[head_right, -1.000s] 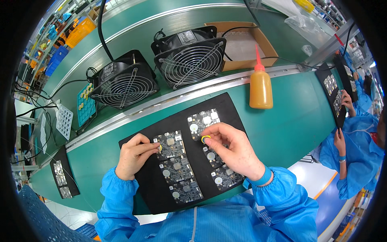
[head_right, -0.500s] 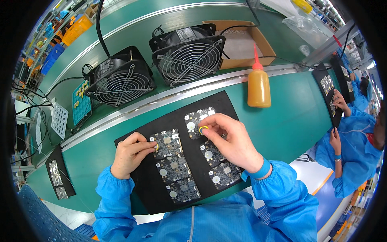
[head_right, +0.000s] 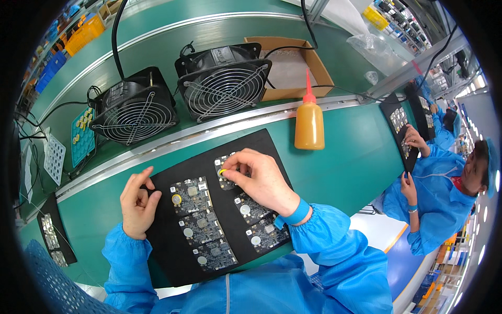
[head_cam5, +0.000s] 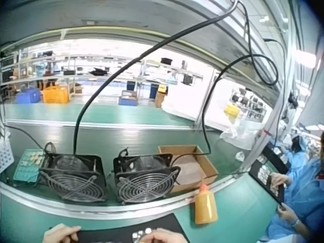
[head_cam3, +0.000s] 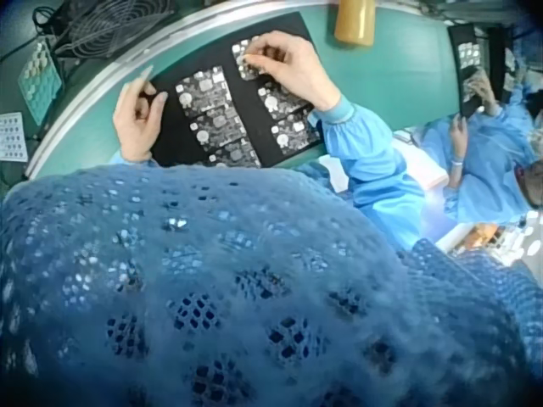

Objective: The person solders circuit boards using a soldering iron and solder wire, applies liquid onto the boards from a squeeze bottle, places small circular components onto the boards by hand, and solders them in place.

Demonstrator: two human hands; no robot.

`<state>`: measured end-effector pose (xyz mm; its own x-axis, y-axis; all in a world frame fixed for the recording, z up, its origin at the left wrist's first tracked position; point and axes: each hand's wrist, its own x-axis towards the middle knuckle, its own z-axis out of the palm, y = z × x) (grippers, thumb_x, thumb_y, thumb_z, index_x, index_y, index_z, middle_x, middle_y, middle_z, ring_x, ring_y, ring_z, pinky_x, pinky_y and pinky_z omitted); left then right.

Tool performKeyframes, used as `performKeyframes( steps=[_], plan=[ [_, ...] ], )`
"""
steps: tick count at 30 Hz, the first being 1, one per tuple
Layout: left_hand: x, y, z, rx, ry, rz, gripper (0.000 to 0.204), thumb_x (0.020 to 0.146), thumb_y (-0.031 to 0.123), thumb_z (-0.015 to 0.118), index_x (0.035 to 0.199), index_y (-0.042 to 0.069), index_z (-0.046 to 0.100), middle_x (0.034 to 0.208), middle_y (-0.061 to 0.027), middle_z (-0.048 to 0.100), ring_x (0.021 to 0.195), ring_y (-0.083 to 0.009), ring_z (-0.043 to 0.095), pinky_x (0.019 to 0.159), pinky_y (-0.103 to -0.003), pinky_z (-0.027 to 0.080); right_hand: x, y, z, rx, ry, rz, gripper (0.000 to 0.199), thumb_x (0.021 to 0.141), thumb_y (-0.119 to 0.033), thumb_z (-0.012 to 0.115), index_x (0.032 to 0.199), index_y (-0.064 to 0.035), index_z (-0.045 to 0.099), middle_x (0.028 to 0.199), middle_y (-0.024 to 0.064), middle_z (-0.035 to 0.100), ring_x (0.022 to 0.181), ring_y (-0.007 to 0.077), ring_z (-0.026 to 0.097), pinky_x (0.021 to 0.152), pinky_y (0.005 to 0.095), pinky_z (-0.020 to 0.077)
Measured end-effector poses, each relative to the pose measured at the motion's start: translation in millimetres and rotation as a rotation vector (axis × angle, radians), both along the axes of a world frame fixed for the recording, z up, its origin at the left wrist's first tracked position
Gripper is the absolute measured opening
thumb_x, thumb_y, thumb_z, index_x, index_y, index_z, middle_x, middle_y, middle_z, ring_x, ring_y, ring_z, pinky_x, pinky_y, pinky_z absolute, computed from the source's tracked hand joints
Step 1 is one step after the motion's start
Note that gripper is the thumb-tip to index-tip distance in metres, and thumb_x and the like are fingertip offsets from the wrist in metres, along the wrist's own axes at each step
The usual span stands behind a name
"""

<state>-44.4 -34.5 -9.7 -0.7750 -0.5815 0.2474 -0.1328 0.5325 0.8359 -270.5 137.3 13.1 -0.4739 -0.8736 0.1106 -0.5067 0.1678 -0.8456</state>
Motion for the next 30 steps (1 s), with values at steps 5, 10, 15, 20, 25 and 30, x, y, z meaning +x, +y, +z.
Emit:
performKeyframes(
  steps=[5, 10, 15, 20, 25, 30],
  plan=[
    [-1.3, 0.6, -4.1, -0.028, 0.026, 0.044, 0.057, 0.069, -0.016, 0.063, 0.122, 0.005, 0.057, 0.084, -0.0019, 0.049, 0.048, -0.0014, 0.028, 0.043, -0.017, 0.024, 4.0, -1.3, 4.0, 0.226, -0.074, -0.002, 0.012, 0.078, -0.008, 0.072, 0.089, -0.0043, 0.067, 0.069, -0.0021, 0.058, 0.054, 0.0045, 0.040, 0.049, 0.0216, 0.0344],
    [-3.0, 2.4, -3.0, -0.033, 0.013, 0.033, 0.056, 0.069, -0.016, 0.063, 0.121, 0.004, 0.057, 0.083, -0.0019, 0.049, 0.048, -0.0014, 0.028, 0.043, -0.017, 0.023, 0.6, -1.8, -10.5, 0.082, 0.205, 0.006, 0.010, 0.076, -0.008, 0.072, 0.084, -0.0041, 0.066, 0.071, 0.0028, 0.059, 0.064, 0.0133, 0.055, 0.057, 0.0265, 0.0439],
    [-0.4, 1.4, -4.3, -0.050, 0.012, 0.040, 0.055, 0.069, -0.015, 0.063, 0.120, 0.005, 0.058, 0.083, -0.0017, 0.049, 0.048, -0.0018, 0.028, 0.044, -0.017, 0.024, 3.9, -1.8, -9.1, 0.114, 0.175, -0.041, 0.013, 0.076, -0.013, 0.071, 0.083, -0.0071, 0.063, 0.079, 0.0053, 0.055, 0.074, 0.0218, 0.059, 0.064, 0.0335, 0.0482],
    [-0.7, 0.0, -5.3, -0.058, 0.031, 0.024, 0.054, 0.069, -0.015, 0.063, 0.120, 0.004, 0.057, 0.082, -0.0020, 0.049, 0.048, -0.0022, 0.028, 0.044, -0.017, 0.024, 3.8, 1.5, -8.1, 0.095, 0.242, 0.024, 0.017, 0.075, -0.014, 0.072, 0.088, -0.0070, 0.065, 0.083, 0.0058, 0.055, 0.075, 0.0223, 0.060, 0.064, 0.0331, 0.0486],
    [-2.6, -1.9, -4.3, -0.049, 0.027, 0.032, 0.053, 0.070, -0.015, 0.063, 0.119, 0.004, 0.058, 0.081, -0.0023, 0.049, 0.047, -0.0025, 0.028, 0.044, -0.017, 0.024, 3.4, -2.1, -4.6, 0.161, 0.217, 0.033, 0.020, 0.073, -0.007, 0.074, 0.091, -0.0045, 0.066, 0.083, 0.0071, 0.056, 0.078, 0.0204, 0.060, 0.071, 0.0304, 0.0502],
    [-0.9, -4.7, -1.5, -0.061, 0.046, 0.044, 0.054, 0.070, -0.014, 0.064, 0.120, 0.004, 0.058, 0.081, -0.0023, 0.050, 0.047, -0.0019, 0.029, 0.044, -0.017, 0.024, 5.6, -6.1, -3.2, 0.065, 0.223, 0.019, 0.022, 0.073, -0.012, 0.074, 0.092, -0.0075, 0.064, 0.083, 0.0063, 0.056, 0.076, 0.0226, 0.060, 0.066, 0.0329, 0.0491]
  ],
)
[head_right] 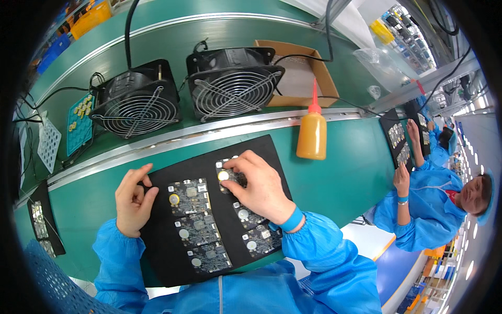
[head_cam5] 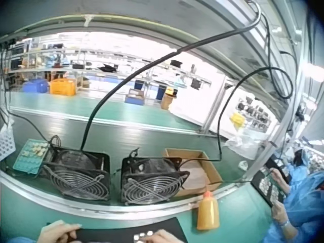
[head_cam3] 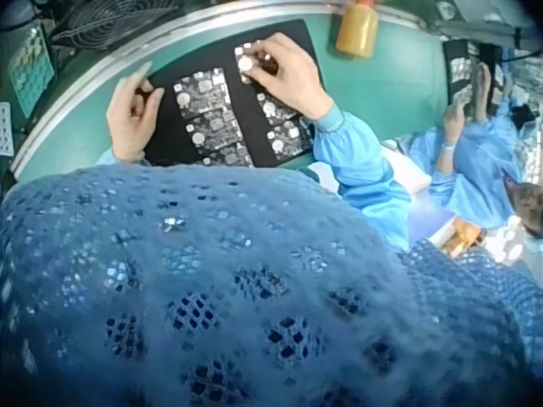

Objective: The person solders circuit boards using a soldering iron and solder wire, applies liquid onto the boards from a squeeze bottle, places small circular components onto the boards by hand, and solders them in place.

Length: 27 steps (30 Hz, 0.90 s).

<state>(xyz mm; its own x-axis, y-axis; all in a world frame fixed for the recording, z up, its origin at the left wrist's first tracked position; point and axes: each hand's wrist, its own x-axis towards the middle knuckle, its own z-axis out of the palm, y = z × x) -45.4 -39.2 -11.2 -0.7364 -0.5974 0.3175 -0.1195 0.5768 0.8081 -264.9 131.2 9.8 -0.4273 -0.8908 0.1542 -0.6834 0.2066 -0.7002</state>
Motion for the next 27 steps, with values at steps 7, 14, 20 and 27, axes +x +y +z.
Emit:
performKeyframes(
  steps=[7, 14, 20, 27],
  plan=[
    [22.4, -38.2, 6.4, -0.068, 0.104, 0.347, 0.033, 0.081, -0.008, 0.061, 0.113, 0.001, 0.061, 0.085, -0.0002, 0.054, 0.049, 0.0021, 0.032, 0.043, -0.016, 0.025, 0.8, 23.0, 34.1, -0.045, -0.044, -0.124, 0.021, 0.073, -0.002, 0.073, 0.092, -0.0025, 0.063, 0.083, 0.0079, 0.054, 0.070, 0.0191, 0.054, 0.059, 0.0276, 0.0434],
    [76.0, -195.3, 17.0, -0.452, -0.209, 0.787, 0.022, 0.084, 0.010, 0.062, 0.106, 0.005, 0.064, 0.089, -0.0085, 0.061, 0.076, -0.0218, 0.058, 0.063, -0.033, 0.046, 1.1, 46.4, 58.6, -0.072, -0.037, -0.173, 0.019, 0.073, 0.004, 0.069, 0.089, -0.0019, 0.064, 0.081, 0.0030, 0.054, 0.056, 0.0085, 0.039, 0.050, 0.0220, 0.0321],
    [65.4, -247.7, -13.0, -0.510, -0.556, 0.668, 0.023, 0.083, 0.019, 0.061, 0.101, 0.005, 0.066, 0.096, -0.0144, 0.059, 0.092, -0.0356, 0.058, 0.078, -0.043, 0.046, -2.4, 63.9, 64.4, -0.073, -0.040, -0.239, 0.016, 0.075, 0.000, 0.069, 0.090, -0.0031, 0.065, 0.081, 0.0063, 0.055, 0.058, 0.0143, 0.047, 0.052, 0.0261, 0.0387],
    [106.9, -306.5, -51.4, -0.609, -0.720, 0.594, 0.016, 0.086, 0.014, 0.052, 0.095, 0.005, 0.061, 0.113, -0.0163, 0.056, 0.091, -0.0389, 0.057, 0.076, -0.047, 0.047, -12.4, 72.2, 40.8, -0.103, -0.031, -0.156, 0.012, 0.084, -0.013, 0.064, 0.094, -0.0060, 0.063, 0.086, 0.0093, 0.056, 0.080, 0.0249, 0.058, 0.070, 0.0335, 0.0478]
  ],
)
